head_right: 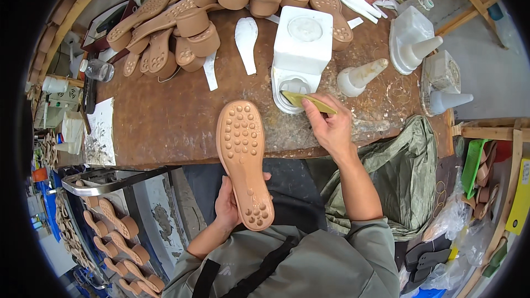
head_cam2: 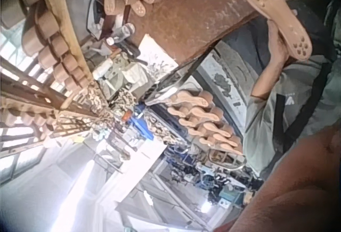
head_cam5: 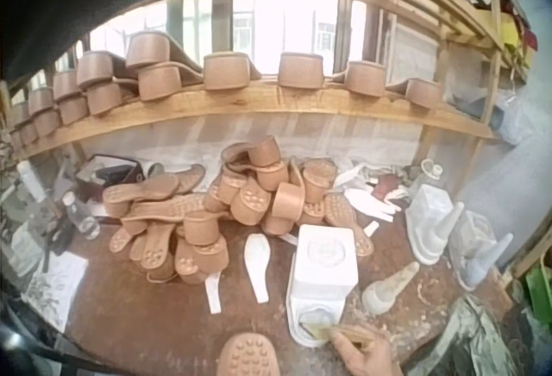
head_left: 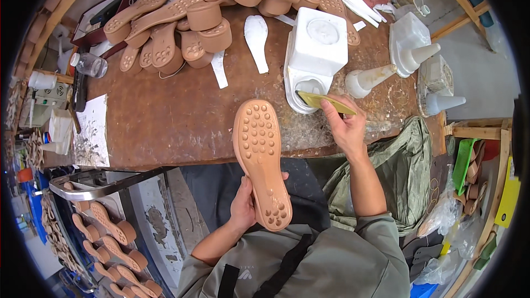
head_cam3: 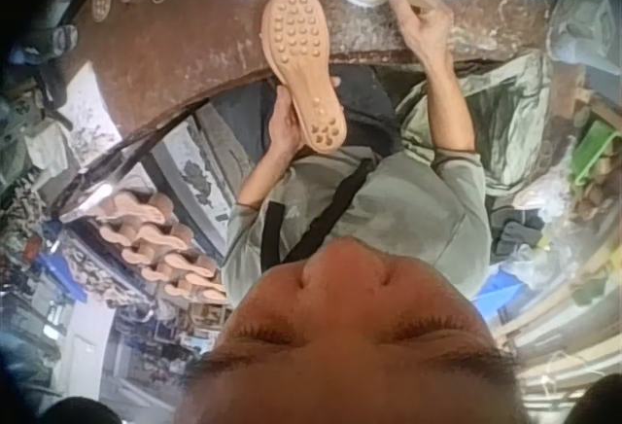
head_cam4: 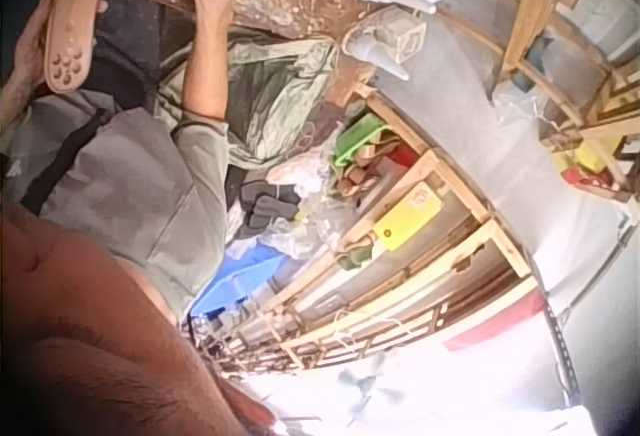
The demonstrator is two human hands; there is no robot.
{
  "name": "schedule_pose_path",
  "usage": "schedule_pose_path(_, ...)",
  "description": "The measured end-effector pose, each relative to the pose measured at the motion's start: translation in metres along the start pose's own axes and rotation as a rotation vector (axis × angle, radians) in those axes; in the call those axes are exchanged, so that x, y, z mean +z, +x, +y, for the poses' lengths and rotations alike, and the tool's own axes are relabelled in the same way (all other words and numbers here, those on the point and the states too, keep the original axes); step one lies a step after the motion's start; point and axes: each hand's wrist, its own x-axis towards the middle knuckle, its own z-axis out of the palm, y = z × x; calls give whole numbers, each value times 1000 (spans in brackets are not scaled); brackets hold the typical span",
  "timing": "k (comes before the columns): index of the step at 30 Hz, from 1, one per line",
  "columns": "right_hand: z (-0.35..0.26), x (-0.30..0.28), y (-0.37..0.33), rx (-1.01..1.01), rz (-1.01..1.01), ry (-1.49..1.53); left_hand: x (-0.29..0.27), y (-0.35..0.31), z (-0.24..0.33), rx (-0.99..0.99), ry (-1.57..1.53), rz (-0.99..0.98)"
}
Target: The person repeatedly applies a clear adhesive to the bottom of multiple brown shoe soles using a small brush. They dip the brush into a white container, spread the glue across the textured surface, and place each treated sole onto a wooden rack. The process is repeated for several soles throughout the clip.
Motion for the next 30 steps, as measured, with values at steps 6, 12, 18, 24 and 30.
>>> schedule_pose_path(6, 13, 10, 0, 232, 2, 277, 7, 18, 12, -8, 70, 84)
schedule_pose_path(12, 20, -5, 7, 449, 31, 564, 6, 23, 19, 9, 106, 110)
schedule_pose_path(18, -43, -41, -8, 348, -140, 558, 16, 18, 31, -11, 58, 57)
schedule_pose_path(24, -100, -12, -24, 132, -150, 596, 41, 3, 41, -43, 100, -92)
schedule_pose_path(30, -118, -10, -22, 57, -65, 577, 55, -17, 43, -42, 102, -185)
